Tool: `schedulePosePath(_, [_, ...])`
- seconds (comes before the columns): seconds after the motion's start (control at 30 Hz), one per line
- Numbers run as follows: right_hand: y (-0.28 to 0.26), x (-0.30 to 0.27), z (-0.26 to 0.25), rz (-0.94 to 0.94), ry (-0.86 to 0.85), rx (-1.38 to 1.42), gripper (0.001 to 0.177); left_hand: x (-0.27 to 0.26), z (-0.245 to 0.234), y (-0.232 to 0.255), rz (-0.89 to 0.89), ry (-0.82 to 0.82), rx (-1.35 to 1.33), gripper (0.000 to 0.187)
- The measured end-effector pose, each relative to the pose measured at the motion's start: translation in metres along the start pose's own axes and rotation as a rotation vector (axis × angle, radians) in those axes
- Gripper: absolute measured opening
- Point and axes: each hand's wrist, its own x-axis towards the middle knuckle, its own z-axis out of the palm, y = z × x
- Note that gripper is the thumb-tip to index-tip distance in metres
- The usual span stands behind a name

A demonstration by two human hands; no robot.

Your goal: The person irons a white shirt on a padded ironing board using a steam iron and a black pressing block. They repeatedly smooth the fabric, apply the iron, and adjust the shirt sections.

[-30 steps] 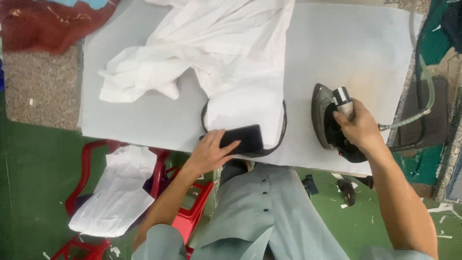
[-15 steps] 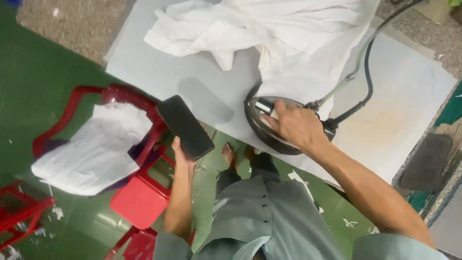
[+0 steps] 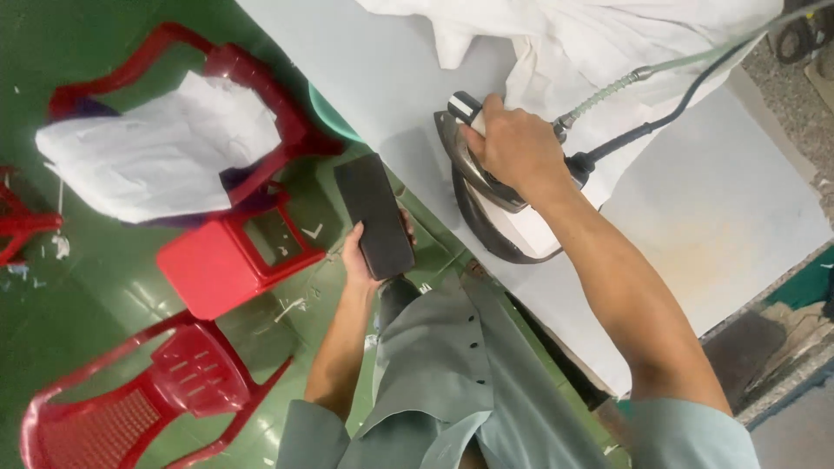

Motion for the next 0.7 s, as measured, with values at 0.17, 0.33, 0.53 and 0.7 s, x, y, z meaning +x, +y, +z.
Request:
schedulePosePath(0.17, [0.014, -0.031, 0.008, 0.007, -0.044, 0.009, 0.047, -0.035, -0.026, -0.047, 0.061, -0.019, -0.061, 0.077])
schedulePosePath(0.33, [0.015, -0.052, 0.012, 0.036, -0.05, 0.033, 0.045, -0.054, -0.029, -0.069, 0.095, -0.023, -0.06, 0.079])
schedulePosePath(0.53, [0.014, -0.051, 0.015, 0.035, -0.014, 0.022, 0.042, -0.042, -0.034, -0.071, 0.095, -0.022, -0.035, 0.081])
schedulePosePath(0.7, [0.004, -0.039, 0.002, 0.051, -0.008, 0.064, 0.04, -0.019, -0.025, -0.049, 0.066, -0.032, 0.042, 0.082])
